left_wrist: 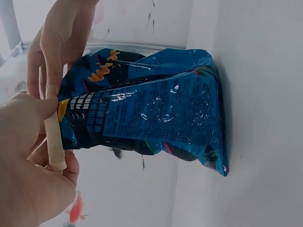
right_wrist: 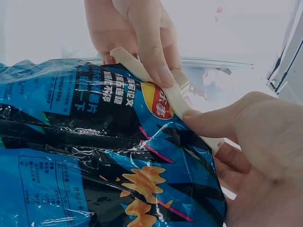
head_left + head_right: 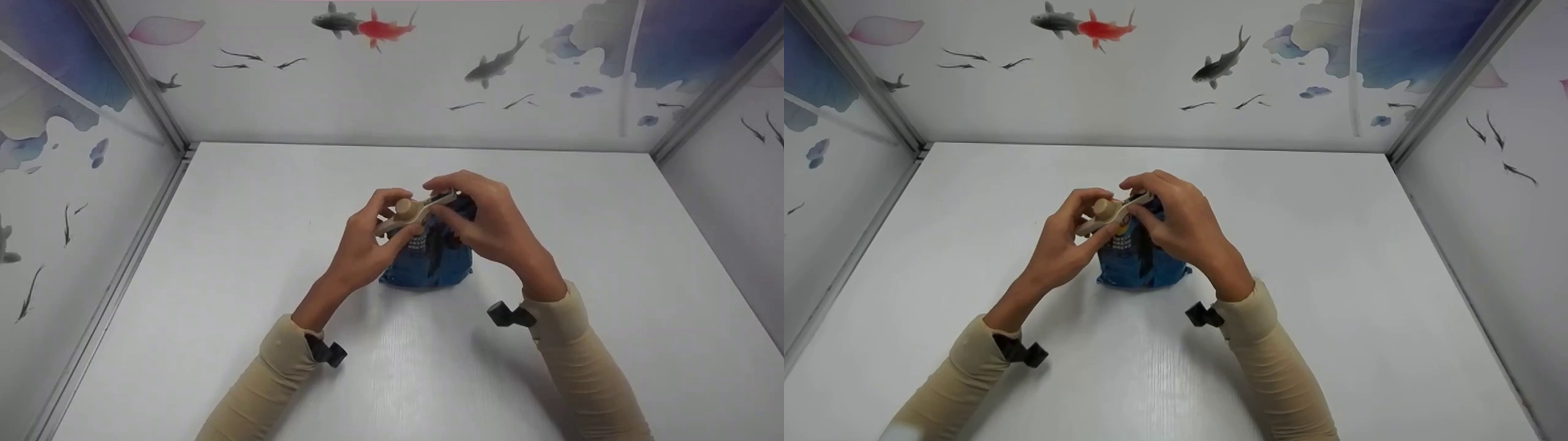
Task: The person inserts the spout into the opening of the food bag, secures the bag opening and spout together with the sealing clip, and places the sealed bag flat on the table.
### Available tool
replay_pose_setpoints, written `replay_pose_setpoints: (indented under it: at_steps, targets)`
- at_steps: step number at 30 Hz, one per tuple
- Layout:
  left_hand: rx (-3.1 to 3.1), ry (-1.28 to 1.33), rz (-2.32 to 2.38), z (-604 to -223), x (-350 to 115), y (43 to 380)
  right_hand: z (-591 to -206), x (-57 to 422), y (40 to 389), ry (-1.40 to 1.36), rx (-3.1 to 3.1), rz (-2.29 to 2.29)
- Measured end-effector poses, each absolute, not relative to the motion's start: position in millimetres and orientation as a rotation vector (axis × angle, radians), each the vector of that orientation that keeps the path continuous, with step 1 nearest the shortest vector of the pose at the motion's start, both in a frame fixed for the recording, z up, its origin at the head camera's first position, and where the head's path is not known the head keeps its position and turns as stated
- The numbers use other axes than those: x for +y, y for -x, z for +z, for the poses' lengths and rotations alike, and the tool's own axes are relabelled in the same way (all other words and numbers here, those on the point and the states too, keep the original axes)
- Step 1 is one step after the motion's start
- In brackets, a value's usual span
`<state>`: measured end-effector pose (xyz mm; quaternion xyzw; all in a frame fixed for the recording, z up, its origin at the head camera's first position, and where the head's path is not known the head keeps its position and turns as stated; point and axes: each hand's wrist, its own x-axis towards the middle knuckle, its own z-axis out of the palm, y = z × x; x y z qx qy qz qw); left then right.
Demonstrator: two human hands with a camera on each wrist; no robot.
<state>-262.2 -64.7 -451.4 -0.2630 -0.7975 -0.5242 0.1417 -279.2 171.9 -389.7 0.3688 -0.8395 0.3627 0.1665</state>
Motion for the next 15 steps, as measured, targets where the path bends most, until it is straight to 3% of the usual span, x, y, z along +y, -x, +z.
replay_pose_setpoints:
  at_steps: [15]
  targets:
    - [-2.21, 0.753, -1.656, -463, -57, 264, -394, 167, 283, -0.926, -2.431, 1.083]
